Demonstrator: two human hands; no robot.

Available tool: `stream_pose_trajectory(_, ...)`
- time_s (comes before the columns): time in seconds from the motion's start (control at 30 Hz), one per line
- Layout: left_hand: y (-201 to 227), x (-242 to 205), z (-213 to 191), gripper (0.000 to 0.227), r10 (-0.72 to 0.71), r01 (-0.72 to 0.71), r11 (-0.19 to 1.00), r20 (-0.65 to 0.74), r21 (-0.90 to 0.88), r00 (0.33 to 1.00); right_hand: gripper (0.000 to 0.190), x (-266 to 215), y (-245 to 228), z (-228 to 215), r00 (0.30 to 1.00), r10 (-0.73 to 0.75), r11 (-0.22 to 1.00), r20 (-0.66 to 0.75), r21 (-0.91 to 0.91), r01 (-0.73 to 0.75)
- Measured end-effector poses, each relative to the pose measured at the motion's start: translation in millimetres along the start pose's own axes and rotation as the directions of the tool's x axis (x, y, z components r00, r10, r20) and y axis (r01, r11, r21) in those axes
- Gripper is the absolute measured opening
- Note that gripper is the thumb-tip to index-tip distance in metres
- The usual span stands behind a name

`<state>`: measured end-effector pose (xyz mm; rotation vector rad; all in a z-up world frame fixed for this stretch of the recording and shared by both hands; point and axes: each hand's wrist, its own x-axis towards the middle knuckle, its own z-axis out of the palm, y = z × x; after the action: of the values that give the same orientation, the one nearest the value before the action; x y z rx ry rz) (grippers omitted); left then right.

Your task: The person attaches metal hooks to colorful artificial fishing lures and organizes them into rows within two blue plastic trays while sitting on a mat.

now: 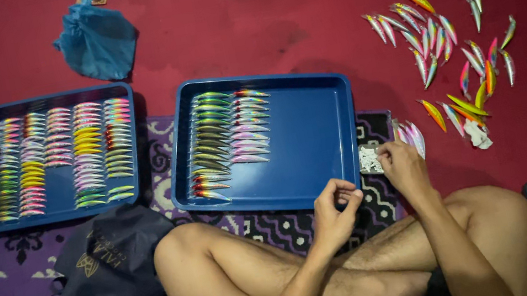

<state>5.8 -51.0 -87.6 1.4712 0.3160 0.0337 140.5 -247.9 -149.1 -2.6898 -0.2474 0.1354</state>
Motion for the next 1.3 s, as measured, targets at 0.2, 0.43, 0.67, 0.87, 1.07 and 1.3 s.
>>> stream_pose_trajectory(0.2, 8.1, -0.2, -0.2, 0.018, 0.003, -0.003, 1.0, 0.011, 0.018, 1.0, 0.006, -12.9, -28.1, -19.9, 1.0, -0.007, 1.0, -0.019, 0.028, 0.008)
stream_pose_trajectory(0.43, 5.9, 1.6, -1.5, 0.018, 0.021, -0.022, 1.0, 0.01, 0.021, 1.0, 0.006, -17.3, -25.5, -27.7, 1.0, 0.027, 0.998, -0.016, 0.05, -0.026)
stream_pose_trajectory(0.67, 13.5, 1.2, -1.9, 0.017, -0.013, 0.013, 1.0, 0.016, 0.022, 1.0, 0.017, -12.0, -11.0, -15.1, 0.998, 0.056, 0.968, -0.028, 0.245, -0.048)
stream_pose_trajectory(0.87, 15.9, 1.5, -2.5, 0.019, -0.017, 0.017, 1.0, 0.025, 0.023, 1.0, 0.018, -13.4, -10.6, -18.2, 0.989, 0.147, 0.915, 0.019, 0.377, -0.143)
stream_pose_trajectory(1.07, 18.9, 1.3, -3.0, 0.02, -0.018, 0.018, 1.0, 0.025, 0.024, 1.0, 0.018, -15.6, -12.8, -23.1, 0.991, 0.133, 0.923, 0.015, 0.362, -0.129)
stream_pose_trajectory(1.3, 17.1, 2.6, -3.0, 0.02, -0.012, 0.011, 1.0, 0.038, 0.029, 0.999, 0.017, -9.5, -9.1, -14.0, 0.998, 0.063, 0.959, -0.018, 0.279, -0.056)
